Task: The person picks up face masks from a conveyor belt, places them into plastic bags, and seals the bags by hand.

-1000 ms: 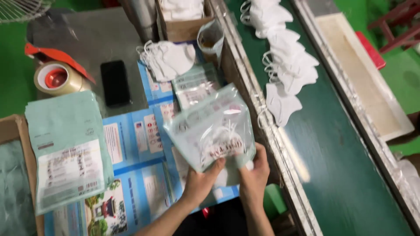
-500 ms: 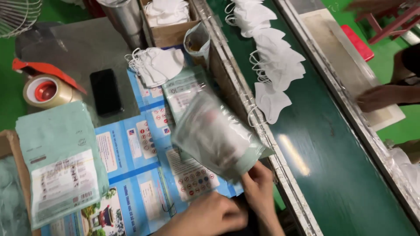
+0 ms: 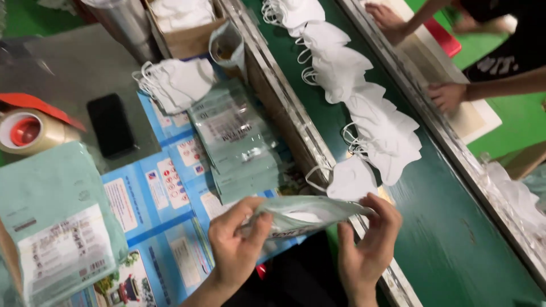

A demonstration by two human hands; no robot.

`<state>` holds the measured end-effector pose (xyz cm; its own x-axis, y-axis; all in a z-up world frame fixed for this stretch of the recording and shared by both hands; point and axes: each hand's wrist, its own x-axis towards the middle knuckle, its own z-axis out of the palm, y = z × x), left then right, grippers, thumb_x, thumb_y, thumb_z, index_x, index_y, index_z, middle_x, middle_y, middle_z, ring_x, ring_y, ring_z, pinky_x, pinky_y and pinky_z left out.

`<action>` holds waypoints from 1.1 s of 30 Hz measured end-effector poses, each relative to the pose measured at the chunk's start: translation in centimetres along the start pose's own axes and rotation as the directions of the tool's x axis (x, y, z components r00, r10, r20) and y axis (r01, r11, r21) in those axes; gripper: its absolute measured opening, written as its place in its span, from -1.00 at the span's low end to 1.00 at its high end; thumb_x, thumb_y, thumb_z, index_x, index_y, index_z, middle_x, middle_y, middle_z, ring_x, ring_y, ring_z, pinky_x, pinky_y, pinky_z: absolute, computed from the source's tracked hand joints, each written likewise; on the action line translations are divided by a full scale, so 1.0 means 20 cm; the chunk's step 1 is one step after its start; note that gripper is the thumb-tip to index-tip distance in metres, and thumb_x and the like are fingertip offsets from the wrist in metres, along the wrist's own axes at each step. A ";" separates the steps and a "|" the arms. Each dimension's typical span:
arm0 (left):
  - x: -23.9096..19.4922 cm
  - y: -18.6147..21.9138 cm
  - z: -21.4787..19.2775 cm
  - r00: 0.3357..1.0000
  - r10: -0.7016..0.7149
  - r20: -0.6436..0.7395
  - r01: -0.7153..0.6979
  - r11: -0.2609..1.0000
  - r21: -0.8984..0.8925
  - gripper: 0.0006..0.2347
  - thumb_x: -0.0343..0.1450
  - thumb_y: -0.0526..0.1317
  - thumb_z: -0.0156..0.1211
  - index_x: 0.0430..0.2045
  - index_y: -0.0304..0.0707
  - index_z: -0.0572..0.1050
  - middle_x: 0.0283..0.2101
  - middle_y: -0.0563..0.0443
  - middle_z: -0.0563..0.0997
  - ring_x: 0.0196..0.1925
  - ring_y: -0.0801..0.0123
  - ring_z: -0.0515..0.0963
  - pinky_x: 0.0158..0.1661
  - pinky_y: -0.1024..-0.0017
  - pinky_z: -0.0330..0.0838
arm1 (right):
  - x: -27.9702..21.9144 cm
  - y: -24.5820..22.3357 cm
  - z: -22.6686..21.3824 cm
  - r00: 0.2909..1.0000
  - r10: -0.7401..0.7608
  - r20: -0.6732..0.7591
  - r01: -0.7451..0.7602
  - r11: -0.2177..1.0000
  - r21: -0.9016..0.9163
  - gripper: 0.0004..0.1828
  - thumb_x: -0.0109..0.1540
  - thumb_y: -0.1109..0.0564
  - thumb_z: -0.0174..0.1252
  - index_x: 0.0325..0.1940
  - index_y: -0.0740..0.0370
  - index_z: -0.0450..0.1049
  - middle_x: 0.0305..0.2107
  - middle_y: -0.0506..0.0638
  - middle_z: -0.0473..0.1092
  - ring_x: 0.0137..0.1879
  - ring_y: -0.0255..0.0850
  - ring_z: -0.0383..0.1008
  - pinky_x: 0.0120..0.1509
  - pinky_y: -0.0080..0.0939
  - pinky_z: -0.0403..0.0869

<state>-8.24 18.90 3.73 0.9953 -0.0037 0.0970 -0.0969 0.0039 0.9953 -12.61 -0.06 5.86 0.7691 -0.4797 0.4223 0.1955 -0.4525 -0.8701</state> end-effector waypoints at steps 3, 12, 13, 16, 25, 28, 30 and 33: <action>0.04 0.11 0.05 0.969 0.205 0.141 -0.202 0.979 -0.033 -0.92 0.40 -0.34 0.25 -0.36 -0.43 0.56 -0.45 -0.04 0.59 -0.42 0.30 0.56 -0.33 0.39 0.46 | -0.06 0.25 -0.11 0.967 0.250 0.041 -0.253 0.940 0.228 -0.76 0.26 0.40 0.13 0.03 0.41 0.45 -0.10 0.06 0.40 -0.04 -0.28 0.39 0.07 -0.30 0.38; 0.01 0.12 0.20 0.863 0.353 0.363 -0.337 0.935 -0.109 -0.91 0.40 -0.29 0.29 -0.49 -0.31 0.54 -0.39 0.00 0.64 -0.32 0.26 0.60 -0.20 0.32 0.45 | -0.14 0.34 -0.25 0.925 0.284 0.251 -0.377 0.618 0.690 -0.87 0.42 0.27 0.19 -0.15 0.44 0.47 -0.20 0.11 0.40 -0.04 -0.18 0.39 0.13 -0.17 0.37; 0.00 0.14 0.23 0.862 0.348 0.369 -0.329 0.937 -0.114 -0.91 0.40 -0.29 0.29 -0.49 -0.31 0.54 -0.39 0.00 0.64 -0.32 0.26 0.60 -0.20 0.32 0.45 | -0.18 0.35 -0.33 0.925 0.292 0.245 -0.378 0.622 0.686 -0.87 0.42 0.27 0.19 -0.15 0.44 0.47 -0.20 0.11 0.40 -0.04 -0.18 0.39 0.13 -0.17 0.37; 0.05 0.18 0.32 0.792 0.326 0.515 -0.331 0.940 -0.086 -0.89 0.45 -0.24 0.29 -0.38 -0.31 0.55 -0.29 -0.04 0.63 -0.15 0.18 0.61 -0.08 0.28 0.48 | -0.23 0.41 -0.68 0.935 0.321 0.151 -0.354 0.806 0.474 -0.80 0.33 0.20 0.27 -0.10 0.43 0.50 -0.14 0.19 0.45 0.03 -0.09 0.46 0.21 -0.07 0.43; 0.42 -0.34 0.46 0.478 0.571 0.668 -0.850 0.492 0.188 -0.70 0.25 -0.42 0.35 -0.13 -0.28 0.62 0.09 -0.04 0.62 0.17 0.13 0.54 0.23 0.26 0.42 | 0.12 0.33 -1.12 0.970 -0.168 0.178 0.241 0.530 -0.813 -0.16 -0.04 -0.05 0.33 0.25 0.37 0.31 0.14 0.30 0.35 0.34 0.13 0.33 0.53 0.03 0.27; 0.44 -0.22 0.40 0.586 0.464 0.664 -0.657 0.752 0.054 -0.81 0.31 -0.46 0.31 -0.24 -0.31 0.59 -0.09 0.00 0.65 0.05 0.18 0.62 0.06 0.32 0.53 | 0.39 0.36 -0.65 0.919 0.026 0.392 0.335 0.468 -0.817 0.13 -0.20 0.10 0.42 0.43 0.23 0.14 0.41 0.42 0.00 0.53 0.32 -0.07 0.48 0.30 0.06; 0.45 0.00 0.35 0.564 0.684 0.463 -0.800 0.592 0.100 -0.79 0.19 -0.42 0.35 -0.36 -0.32 0.54 -0.22 -0.05 0.60 -0.04 0.11 0.61 0.02 0.19 0.49 | 0.62 0.54 -0.48 0.784 -0.018 0.621 0.569 0.421 -0.706 0.04 -0.03 0.24 0.32 0.50 0.15 0.05 0.44 0.36 -0.06 0.57 0.27 -0.09 0.53 0.28 0.07; 0.43 -0.01 0.28 0.796 0.547 0.259 -0.600 0.769 0.221 -0.86 0.36 -0.49 0.28 -0.27 -0.34 0.52 -0.22 -0.05 0.60 -0.14 0.21 0.65 -0.14 0.30 0.56 | 0.94 0.70 -0.25 0.705 -0.020 0.709 0.612 0.522 -0.594 -0.13 0.16 0.35 0.12 0.57 0.24 0.09 0.25 0.29 0.28 0.41 0.12 0.27 0.31 0.12 0.35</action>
<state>0.40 13.24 4.36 0.7384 -0.2601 0.6222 -0.6725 -0.2154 0.7081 1.49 -19.11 2.91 0.9697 0.2041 0.1343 0.2118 -0.9763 -0.0450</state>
